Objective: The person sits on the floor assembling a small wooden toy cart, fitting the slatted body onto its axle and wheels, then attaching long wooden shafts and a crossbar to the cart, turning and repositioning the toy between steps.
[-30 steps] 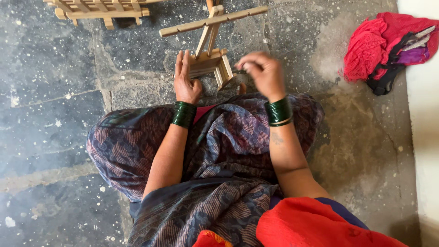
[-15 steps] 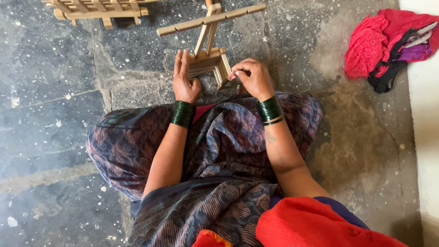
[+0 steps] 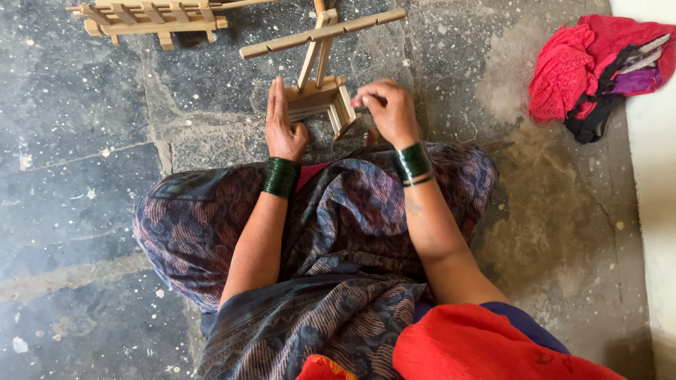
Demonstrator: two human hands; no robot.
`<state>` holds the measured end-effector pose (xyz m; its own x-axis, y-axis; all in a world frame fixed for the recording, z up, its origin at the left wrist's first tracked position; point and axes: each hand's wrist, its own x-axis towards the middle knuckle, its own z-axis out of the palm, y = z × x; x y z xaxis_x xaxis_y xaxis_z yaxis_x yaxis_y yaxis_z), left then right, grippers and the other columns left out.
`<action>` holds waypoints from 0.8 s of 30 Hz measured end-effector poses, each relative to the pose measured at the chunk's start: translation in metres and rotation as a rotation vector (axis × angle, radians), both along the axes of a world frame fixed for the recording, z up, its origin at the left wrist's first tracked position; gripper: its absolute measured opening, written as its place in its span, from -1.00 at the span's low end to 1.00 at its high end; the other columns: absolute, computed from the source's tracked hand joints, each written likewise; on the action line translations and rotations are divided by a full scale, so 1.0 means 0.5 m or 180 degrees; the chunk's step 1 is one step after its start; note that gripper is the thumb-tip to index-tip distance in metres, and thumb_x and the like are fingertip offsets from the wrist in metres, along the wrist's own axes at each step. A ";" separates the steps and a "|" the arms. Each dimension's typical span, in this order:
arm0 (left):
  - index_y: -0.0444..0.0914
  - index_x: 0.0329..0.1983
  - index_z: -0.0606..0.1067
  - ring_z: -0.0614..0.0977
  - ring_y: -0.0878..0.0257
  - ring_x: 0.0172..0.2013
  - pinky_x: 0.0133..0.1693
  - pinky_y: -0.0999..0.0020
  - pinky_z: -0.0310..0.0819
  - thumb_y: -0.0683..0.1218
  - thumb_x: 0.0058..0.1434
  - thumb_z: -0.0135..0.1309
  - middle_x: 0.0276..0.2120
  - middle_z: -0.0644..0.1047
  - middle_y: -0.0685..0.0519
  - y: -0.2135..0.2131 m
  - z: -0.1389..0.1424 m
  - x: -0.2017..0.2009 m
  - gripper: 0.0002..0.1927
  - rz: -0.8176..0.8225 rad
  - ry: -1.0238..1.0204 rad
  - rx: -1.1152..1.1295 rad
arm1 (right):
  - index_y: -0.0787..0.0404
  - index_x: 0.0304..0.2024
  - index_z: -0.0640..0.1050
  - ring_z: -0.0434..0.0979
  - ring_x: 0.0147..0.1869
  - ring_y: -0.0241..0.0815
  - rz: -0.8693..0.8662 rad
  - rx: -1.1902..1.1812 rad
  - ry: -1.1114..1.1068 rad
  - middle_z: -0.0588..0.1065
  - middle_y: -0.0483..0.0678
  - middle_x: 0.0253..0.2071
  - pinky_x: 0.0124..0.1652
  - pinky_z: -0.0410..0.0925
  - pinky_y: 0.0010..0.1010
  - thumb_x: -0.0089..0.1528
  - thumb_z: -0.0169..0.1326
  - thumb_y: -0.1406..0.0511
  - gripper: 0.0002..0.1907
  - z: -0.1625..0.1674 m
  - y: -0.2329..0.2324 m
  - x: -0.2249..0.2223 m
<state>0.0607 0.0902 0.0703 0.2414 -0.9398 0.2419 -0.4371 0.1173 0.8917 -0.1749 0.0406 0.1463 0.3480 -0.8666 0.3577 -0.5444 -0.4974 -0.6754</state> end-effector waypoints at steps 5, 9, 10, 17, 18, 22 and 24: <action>-0.06 0.59 0.06 0.46 -0.07 0.34 0.14 0.27 0.63 -0.39 -0.11 -0.17 0.52 0.16 -0.12 -0.001 0.031 0.002 0.08 -0.0004 -0.0017 -0.0086 | 0.17 -0.28 0.64 0.62 -0.25 -0.28 -0.0093 0.0107 0.0169 0.61 -0.08 -0.25 -0.20 0.50 -0.47 0.28 0.23 0.40 -0.97 -0.023 -0.076 0.055; -0.05 0.56 0.08 0.66 0.00 0.05 -0.21 0.29 0.64 -0.39 -0.06 -0.19 0.54 0.18 -0.07 -0.001 0.050 0.003 0.01 -0.0008 0.0294 0.0478 | 0.18 -0.38 0.65 0.57 -0.27 -0.24 -0.0161 -0.0097 0.0750 0.60 -0.08 -0.31 -0.19 0.48 -0.40 0.23 0.25 0.38 -0.93 -0.060 -0.110 0.108; -0.06 0.56 0.09 0.63 0.00 0.12 -0.20 0.32 0.65 -0.39 -0.07 -0.19 0.53 0.18 -0.09 -0.002 0.049 0.003 0.02 -0.0006 0.0258 0.0283 | 0.18 -0.39 0.65 0.57 -0.26 -0.24 -0.0205 -0.0140 0.0831 0.60 -0.08 -0.30 -0.17 0.48 -0.39 0.23 0.24 0.39 -0.92 -0.068 -0.120 0.113; -0.07 0.57 0.09 0.55 -0.08 0.27 -0.19 0.39 0.72 -0.40 -0.07 -0.20 0.51 0.17 -0.11 -0.017 0.017 0.006 0.03 0.0030 0.0085 -0.0023 | 0.16 -0.48 0.66 0.58 -0.21 -0.19 -0.0222 -0.0318 0.1123 0.61 -0.08 -0.30 -0.09 0.47 -0.31 0.17 0.23 0.43 -0.88 -0.092 -0.157 0.119; -0.08 0.59 0.08 0.53 -0.10 0.28 -0.13 0.37 0.71 -0.40 -0.08 -0.18 0.51 0.17 -0.11 -0.018 0.014 0.007 0.04 0.0055 -0.0025 -0.0112 | 0.16 -0.50 0.65 0.58 -0.22 -0.18 -0.0189 -0.0344 0.1149 0.61 -0.08 -0.31 -0.11 0.48 -0.29 0.17 0.23 0.43 -0.86 -0.092 -0.159 0.118; -0.07 0.59 0.07 0.55 -0.07 0.25 -0.16 0.40 0.71 -0.39 -0.09 -0.17 0.53 0.14 -0.09 -0.022 0.018 0.008 0.05 0.0056 0.0006 -0.0059 | 0.16 -0.36 0.63 0.66 -0.24 -0.28 -0.0133 0.0358 0.0151 0.63 -0.09 -0.28 -0.17 0.53 -0.43 0.25 0.19 0.42 -0.91 -0.085 -0.192 0.105; -0.06 0.57 0.08 0.60 0.00 0.21 -0.30 0.42 0.69 -0.39 -0.07 -0.19 0.54 0.14 -0.07 -0.023 0.023 0.008 0.02 0.0052 0.0203 0.0176 | 0.12 -0.30 0.59 0.70 -0.20 -0.35 -0.0104 0.0813 -0.0483 0.64 -0.11 -0.24 -0.17 0.53 -0.49 0.29 0.15 0.41 -0.92 -0.088 -0.206 0.091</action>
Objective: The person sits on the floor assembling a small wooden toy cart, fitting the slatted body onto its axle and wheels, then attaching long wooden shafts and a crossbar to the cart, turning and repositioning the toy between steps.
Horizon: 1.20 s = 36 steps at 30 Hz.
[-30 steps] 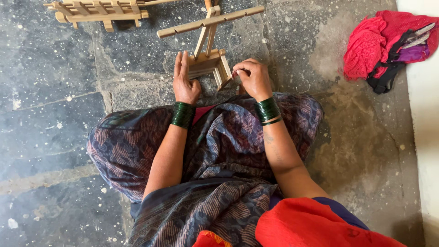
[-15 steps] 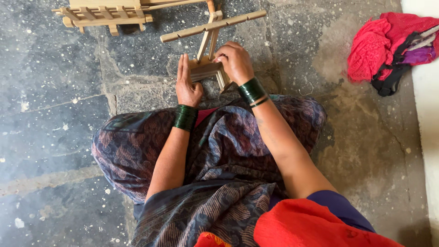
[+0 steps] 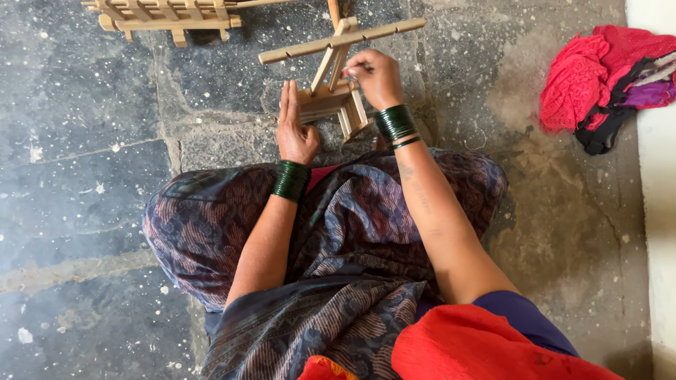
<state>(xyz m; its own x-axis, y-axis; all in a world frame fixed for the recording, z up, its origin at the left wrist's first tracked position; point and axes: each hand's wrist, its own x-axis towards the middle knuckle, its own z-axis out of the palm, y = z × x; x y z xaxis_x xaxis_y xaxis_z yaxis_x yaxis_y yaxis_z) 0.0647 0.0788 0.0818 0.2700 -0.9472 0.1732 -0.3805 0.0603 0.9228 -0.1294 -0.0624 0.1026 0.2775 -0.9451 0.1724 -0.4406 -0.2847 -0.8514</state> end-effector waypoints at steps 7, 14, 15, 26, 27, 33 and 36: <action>-0.03 0.54 0.17 0.62 0.07 0.19 -0.32 0.49 0.67 -0.42 -0.08 -0.22 0.52 0.18 -0.05 -0.001 0.013 -0.003 0.02 0.0018 0.0213 -0.0117 | 0.09 -0.15 0.63 0.58 -0.23 -0.36 -0.0393 0.1068 -0.0390 0.63 -0.10 -0.17 -0.21 0.52 -0.55 0.25 0.15 0.50 -0.78 -0.047 0.056 -0.041; -0.06 0.43 0.33 0.52 -0.16 -0.36 -0.32 0.44 0.47 -0.41 -0.07 -0.21 0.52 0.25 -0.01 0.006 0.015 0.000 -0.09 -0.0044 0.0775 0.0403 | 0.07 0.00 0.61 0.58 -0.06 -0.31 0.0271 0.0915 -0.0573 0.59 -0.08 0.06 -0.03 0.52 -0.49 0.22 0.10 0.57 -0.61 -0.067 0.070 -0.071; -0.08 0.44 0.35 0.47 -0.09 -0.11 -0.14 0.39 0.47 -0.42 -0.08 -0.21 0.51 0.25 -0.05 0.004 0.012 0.000 -0.08 -0.0059 0.0633 0.0184 | 0.13 -0.05 0.63 0.61 0.00 -0.29 0.0403 0.0667 -0.0304 0.59 -0.06 0.10 0.03 0.52 -0.47 0.23 0.09 0.58 -0.66 -0.066 0.070 -0.071; -0.06 0.39 0.43 0.37 -0.06 0.43 0.41 0.03 0.26 -0.32 -0.01 -0.20 0.46 0.30 -0.14 -0.009 -0.040 0.012 -0.18 -0.0081 0.1019 -0.0111 | 0.19 -0.06 0.62 0.50 -0.12 -0.15 0.0176 -0.0393 0.0617 0.48 -0.05 -0.17 -0.08 0.46 -0.35 0.28 0.08 0.50 -0.77 0.018 0.092 -0.066; -0.05 0.40 0.40 0.38 -0.07 0.43 0.40 0.03 0.27 -0.31 0.00 -0.20 0.46 0.28 -0.15 -0.010 -0.042 0.009 -0.18 -0.0108 0.1041 -0.0097 | 0.21 -0.06 0.61 0.49 -0.12 -0.15 0.0134 -0.0381 0.0751 0.44 -0.05 -0.17 -0.08 0.47 -0.35 0.30 0.05 0.50 -0.78 0.026 0.094 -0.067; -0.01 0.42 0.34 0.44 -0.09 0.33 0.33 0.09 0.33 -0.26 0.05 -0.20 0.45 0.26 -0.13 -0.018 -0.062 -0.011 -0.22 -0.0064 0.0729 0.0270 | 0.29 -0.06 0.61 0.49 -0.17 -0.10 -0.0203 -0.0531 0.1050 0.42 0.01 -0.19 -0.12 0.45 -0.31 0.14 0.02 0.56 -0.66 0.025 0.106 -0.061; -0.03 0.45 0.34 0.42 -0.11 0.36 0.35 0.01 0.34 -0.23 0.23 -0.10 0.44 0.29 -0.16 -0.015 -0.074 -0.015 -0.33 0.0072 -0.0270 0.0132 | 0.31 0.00 0.59 0.52 -0.11 -0.12 -0.0153 -0.0592 0.0611 0.42 0.01 -0.17 -0.07 0.46 -0.32 0.17 -0.02 0.57 -0.63 0.019 0.115 -0.063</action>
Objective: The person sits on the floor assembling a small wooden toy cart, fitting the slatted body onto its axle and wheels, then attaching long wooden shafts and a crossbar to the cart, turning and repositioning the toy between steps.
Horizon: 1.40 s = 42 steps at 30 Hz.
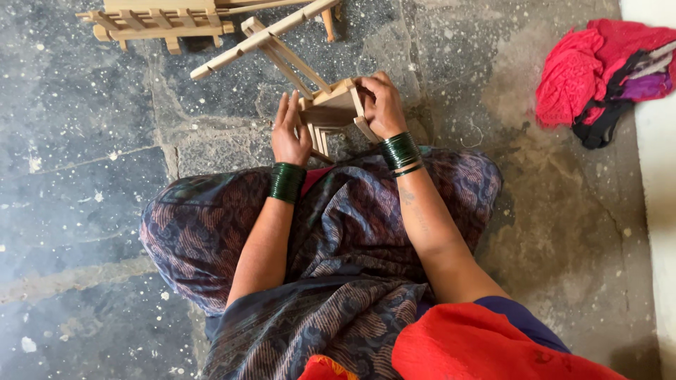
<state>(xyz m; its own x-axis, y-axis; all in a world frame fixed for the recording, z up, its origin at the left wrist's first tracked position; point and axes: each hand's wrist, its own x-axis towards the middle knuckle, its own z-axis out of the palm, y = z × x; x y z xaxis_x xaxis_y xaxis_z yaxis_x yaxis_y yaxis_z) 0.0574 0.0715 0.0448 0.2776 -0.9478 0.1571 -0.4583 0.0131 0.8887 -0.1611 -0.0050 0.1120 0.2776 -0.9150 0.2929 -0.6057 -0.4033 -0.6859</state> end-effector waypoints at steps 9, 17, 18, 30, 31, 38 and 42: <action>-0.08 0.48 0.25 0.53 0.03 0.27 0.28 -0.21 0.36 -0.23 0.20 0.01 0.27 0.50 -0.12 0.061 0.064 -0.080 -0.27 -0.0617 -0.1217 -0.0706 | 0.29 -0.08 0.61 0.54 -0.11 0.01 -0.0495 -0.0097 0.0073 0.47 0.03 -0.19 -0.09 0.43 -0.24 0.23 0.10 0.45 -0.79 0.014 0.033 0.021; -0.16 0.56 0.12 0.65 -0.02 0.17 0.19 0.12 0.56 -0.06 0.39 0.17 0.19 0.55 -0.20 0.114 0.076 -0.128 -0.26 -0.1037 0.0905 -0.0463 | 0.30 -0.09 0.60 0.54 -0.08 0.03 -0.0655 -0.0187 0.0193 0.48 0.04 -0.17 -0.07 0.40 -0.20 0.22 0.20 0.39 -0.79 -0.004 0.048 0.030; -0.18 0.55 0.09 0.65 -0.01 0.15 0.17 0.12 0.56 -0.07 0.36 0.19 0.19 0.54 -0.21 0.106 0.072 -0.124 -0.22 -0.0952 0.0856 -0.0418 | 0.29 -0.09 0.60 0.54 -0.08 0.01 -0.0660 -0.0127 0.0157 0.49 0.03 -0.16 -0.07 0.40 -0.21 0.20 0.21 0.39 -0.78 -0.007 0.048 0.035; -0.21 0.53 0.02 0.71 0.10 0.02 0.03 0.23 0.67 -0.15 0.46 0.02 0.06 0.63 -0.14 0.063 0.040 -0.080 -0.34 -0.0572 0.1326 0.0007 | 0.25 -0.10 0.65 0.55 -0.27 -0.45 -0.0398 0.0824 -0.1516 0.64 -0.17 -0.25 -0.29 0.44 -0.62 0.28 0.20 0.44 -0.86 0.004 0.042 0.050; -0.23 0.54 0.01 0.71 0.10 0.03 0.02 0.22 0.67 -0.16 0.47 0.00 0.05 0.63 -0.15 0.057 0.038 -0.071 -0.34 -0.0632 0.1378 -0.0008 | 0.26 -0.13 0.66 0.53 -0.31 -0.45 -0.0401 0.0843 -0.1486 0.63 -0.17 -0.29 -0.31 0.42 -0.61 0.27 0.21 0.45 -0.88 0.004 0.036 0.048; -0.23 0.57 -0.05 0.70 0.08 0.05 0.01 0.21 0.63 -0.26 0.45 -0.10 0.01 0.63 -0.19 0.036 0.030 -0.047 -0.32 -0.0665 0.1629 -0.0067 | 0.27 -0.22 0.67 0.49 -0.41 -0.44 -0.0347 0.0877 -0.1192 0.60 -0.16 -0.41 -0.39 0.36 -0.58 0.23 0.23 0.45 -0.92 0.014 0.027 0.049; -0.16 0.60 -0.08 0.70 0.10 0.05 0.01 0.24 0.67 -0.26 0.44 -0.14 0.04 0.60 -0.10 0.037 0.032 -0.046 -0.28 -0.0671 0.1747 0.0069 | 0.21 -0.30 0.69 0.59 -0.31 -0.35 -0.0062 0.0379 -0.0461 0.63 -0.14 -0.27 -0.28 0.46 -0.52 0.18 0.29 0.43 -0.95 0.022 0.051 0.032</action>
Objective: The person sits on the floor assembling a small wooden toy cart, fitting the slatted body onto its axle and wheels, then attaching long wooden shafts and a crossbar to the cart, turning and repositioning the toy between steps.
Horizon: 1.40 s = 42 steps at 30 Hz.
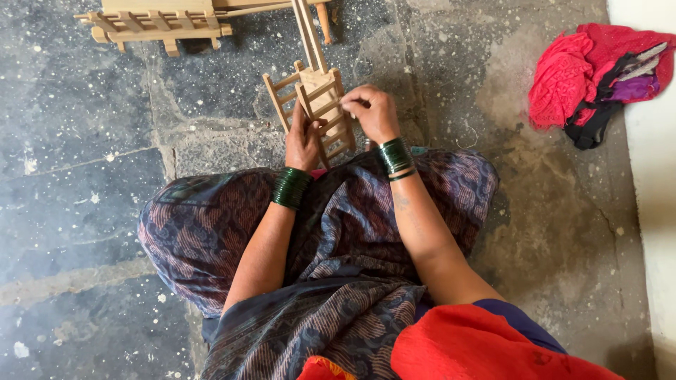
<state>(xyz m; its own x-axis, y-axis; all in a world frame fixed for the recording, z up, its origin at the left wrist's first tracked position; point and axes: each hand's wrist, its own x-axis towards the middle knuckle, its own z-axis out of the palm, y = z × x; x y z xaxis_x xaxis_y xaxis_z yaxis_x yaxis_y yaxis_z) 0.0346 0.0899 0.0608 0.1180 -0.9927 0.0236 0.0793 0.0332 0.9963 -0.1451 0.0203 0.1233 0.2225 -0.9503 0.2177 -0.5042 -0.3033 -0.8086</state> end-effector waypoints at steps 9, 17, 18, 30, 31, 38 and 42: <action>-0.07 0.58 0.00 0.74 0.16 -0.08 -0.05 0.24 0.70 -0.28 0.42 -0.15 -0.11 0.67 -0.07 -0.004 0.017 0.031 -0.30 -0.0174 -0.0453 0.0110 | 0.21 -0.29 0.65 0.63 -0.19 -0.27 -0.0190 -0.0511 -0.0238 0.60 -0.10 -0.22 -0.15 0.49 -0.46 0.19 0.25 0.44 -0.95 0.004 -0.038 -0.002; -0.10 0.58 -0.01 0.73 0.19 -0.10 -0.06 0.30 0.67 -0.28 0.43 -0.16 -0.11 0.68 -0.07 -0.015 0.009 0.036 -0.31 -0.0225 -0.0481 0.0179 | 0.16 -0.34 0.66 0.60 -0.18 -0.22 0.0134 -0.0668 0.0369 0.61 -0.12 -0.25 -0.11 0.48 -0.41 0.21 0.28 0.42 -0.93 0.004 -0.013 -0.018; -0.12 0.58 -0.02 0.73 0.19 -0.08 -0.05 0.30 0.67 -0.29 0.43 -0.17 -0.09 0.67 -0.08 -0.012 0.007 0.034 -0.31 -0.0268 -0.0359 0.0154 | 0.15 -0.34 0.66 0.60 -0.17 -0.21 0.0127 -0.0820 0.0342 0.61 -0.12 -0.26 -0.08 0.47 -0.39 0.22 0.29 0.43 -0.92 0.006 -0.015 -0.016; -0.16 0.59 -0.04 0.69 0.21 -0.07 -0.02 0.30 0.66 -0.31 0.43 -0.19 -0.12 0.61 -0.07 -0.025 0.018 0.037 -0.30 -0.0381 0.0064 0.0114 | 0.10 -0.36 0.64 0.56 -0.16 -0.18 0.0238 -0.0870 0.0807 0.60 -0.11 -0.22 -0.11 0.42 -0.41 0.20 0.28 0.37 -0.94 -0.038 -0.040 -0.019; -0.15 0.59 -0.05 0.69 0.21 -0.09 -0.05 0.31 0.67 -0.30 0.42 -0.20 -0.13 0.61 -0.06 -0.022 0.019 0.040 -0.30 -0.0408 0.0046 0.0220 | 0.09 -0.35 0.64 0.56 -0.18 -0.20 0.0157 -0.0818 0.0682 0.60 -0.13 -0.22 -0.11 0.43 -0.43 0.22 0.28 0.37 -0.93 -0.038 -0.046 -0.018; -0.15 0.59 -0.07 0.68 0.23 -0.05 -0.02 0.31 0.65 -0.30 0.44 -0.20 -0.08 0.62 -0.05 -0.026 0.017 0.044 -0.30 -0.0476 0.0203 0.0165 | 0.12 -0.34 0.61 0.57 -0.22 -0.27 0.0135 -0.0791 0.0377 0.58 -0.17 -0.27 -0.10 0.46 -0.45 0.25 0.25 0.42 -0.90 0.003 -0.073 -0.002; -0.15 0.60 -0.06 0.68 0.23 -0.07 -0.02 0.31 0.66 -0.29 0.45 -0.19 -0.11 0.62 -0.07 -0.034 0.007 0.041 -0.30 -0.0432 0.0170 0.0078 | 0.18 -0.35 0.60 0.56 -0.24 -0.26 0.0246 -0.0284 0.0502 0.54 -0.11 -0.28 -0.19 0.44 -0.42 0.17 0.26 0.43 -0.92 0.010 -0.033 -0.009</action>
